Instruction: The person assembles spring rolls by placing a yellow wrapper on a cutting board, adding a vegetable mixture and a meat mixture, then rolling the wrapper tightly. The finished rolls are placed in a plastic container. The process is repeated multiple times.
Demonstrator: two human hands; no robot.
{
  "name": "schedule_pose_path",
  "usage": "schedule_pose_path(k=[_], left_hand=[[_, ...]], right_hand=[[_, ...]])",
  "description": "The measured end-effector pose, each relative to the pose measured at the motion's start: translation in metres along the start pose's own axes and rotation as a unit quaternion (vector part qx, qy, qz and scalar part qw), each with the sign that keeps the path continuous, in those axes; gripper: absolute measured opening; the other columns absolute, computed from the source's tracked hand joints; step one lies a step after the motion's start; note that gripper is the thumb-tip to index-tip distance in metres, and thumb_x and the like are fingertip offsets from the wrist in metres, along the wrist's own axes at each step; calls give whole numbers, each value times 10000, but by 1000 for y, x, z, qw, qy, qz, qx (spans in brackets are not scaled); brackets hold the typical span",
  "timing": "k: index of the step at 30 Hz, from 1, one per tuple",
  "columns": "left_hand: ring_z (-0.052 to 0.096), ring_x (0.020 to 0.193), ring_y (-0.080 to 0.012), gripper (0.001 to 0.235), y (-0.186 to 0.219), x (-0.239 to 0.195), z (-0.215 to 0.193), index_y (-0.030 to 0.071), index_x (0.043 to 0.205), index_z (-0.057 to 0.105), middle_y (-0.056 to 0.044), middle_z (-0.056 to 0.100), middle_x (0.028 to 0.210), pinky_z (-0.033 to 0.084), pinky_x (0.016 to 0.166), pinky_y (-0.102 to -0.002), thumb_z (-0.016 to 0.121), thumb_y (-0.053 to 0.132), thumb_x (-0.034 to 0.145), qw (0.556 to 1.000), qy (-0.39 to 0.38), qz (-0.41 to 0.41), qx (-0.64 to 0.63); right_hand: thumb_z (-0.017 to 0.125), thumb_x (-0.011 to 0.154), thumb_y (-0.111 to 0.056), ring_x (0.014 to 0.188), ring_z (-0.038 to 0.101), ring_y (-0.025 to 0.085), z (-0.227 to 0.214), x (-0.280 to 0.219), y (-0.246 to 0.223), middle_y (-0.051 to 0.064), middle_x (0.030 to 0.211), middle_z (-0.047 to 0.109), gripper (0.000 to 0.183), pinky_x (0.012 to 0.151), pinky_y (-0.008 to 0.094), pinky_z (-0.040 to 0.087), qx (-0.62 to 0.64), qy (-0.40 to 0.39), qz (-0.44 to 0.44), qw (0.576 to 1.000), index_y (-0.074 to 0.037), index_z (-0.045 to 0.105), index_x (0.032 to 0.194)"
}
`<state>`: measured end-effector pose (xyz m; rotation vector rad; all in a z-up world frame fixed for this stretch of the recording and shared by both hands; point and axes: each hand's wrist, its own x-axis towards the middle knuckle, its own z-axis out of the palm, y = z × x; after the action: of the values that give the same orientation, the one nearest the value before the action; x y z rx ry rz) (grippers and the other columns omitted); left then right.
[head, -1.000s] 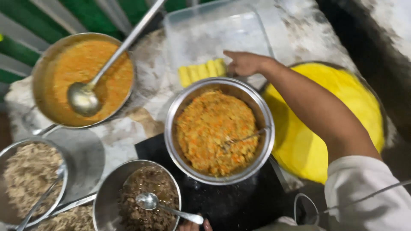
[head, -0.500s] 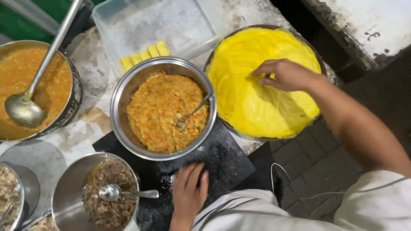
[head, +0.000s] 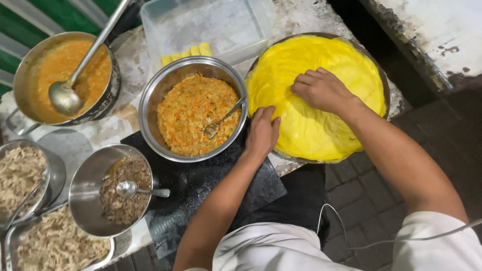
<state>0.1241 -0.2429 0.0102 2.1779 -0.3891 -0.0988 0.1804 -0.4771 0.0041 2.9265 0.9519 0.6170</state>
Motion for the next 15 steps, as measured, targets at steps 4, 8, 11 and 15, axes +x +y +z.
schedule_pose_path(k=[4, 8, 11, 15], left_hand=[[642, 1021, -336, 332, -5, 8, 13, -7, 1252, 605, -155, 601, 1082, 550, 829, -418, 580, 162, 967, 999, 19, -32, 11], [652, 961, -317, 354, -6, 16, 18, -12, 1248, 578, -131, 590, 1002, 562, 767, -422, 593, 171, 945, 997, 38, -62, 10], [647, 911, -281, 235, -13, 26, 22, 26, 1121, 630, -84, 558, 936, 554, 718, -388, 562, 173, 951, 997, 29, -66, 19], [627, 913, -339, 186, -30, 34, 24, 26, 1011, 646, -124, 548, 917, 530, 714, -418, 516, 149, 959, 998, 9, -52, 15]], right_hand=[[576, 1026, -311, 848, 588, 153, 4, -9, 1, -60, 920, 600, 189, 730, 299, 419, 17, 46, -19, 999, -175, 628, 906], [665, 956, -258, 906, 622, 160, -6, -12, -10, -49, 953, 620, 126, 757, 304, 454, 63, 30, 35, 997, -152, 634, 895], [701, 916, -255, 948, 631, 180, -10, -11, -15, -36, 1003, 628, 119, 763, 320, 473, 103, 23, 49, 993, -154, 653, 957], [726, 875, -240, 994, 632, 211, -12, -12, -29, -8, 1056, 630, 160, 779, 347, 485, 128, 12, 37, 991, -154, 671, 998]])
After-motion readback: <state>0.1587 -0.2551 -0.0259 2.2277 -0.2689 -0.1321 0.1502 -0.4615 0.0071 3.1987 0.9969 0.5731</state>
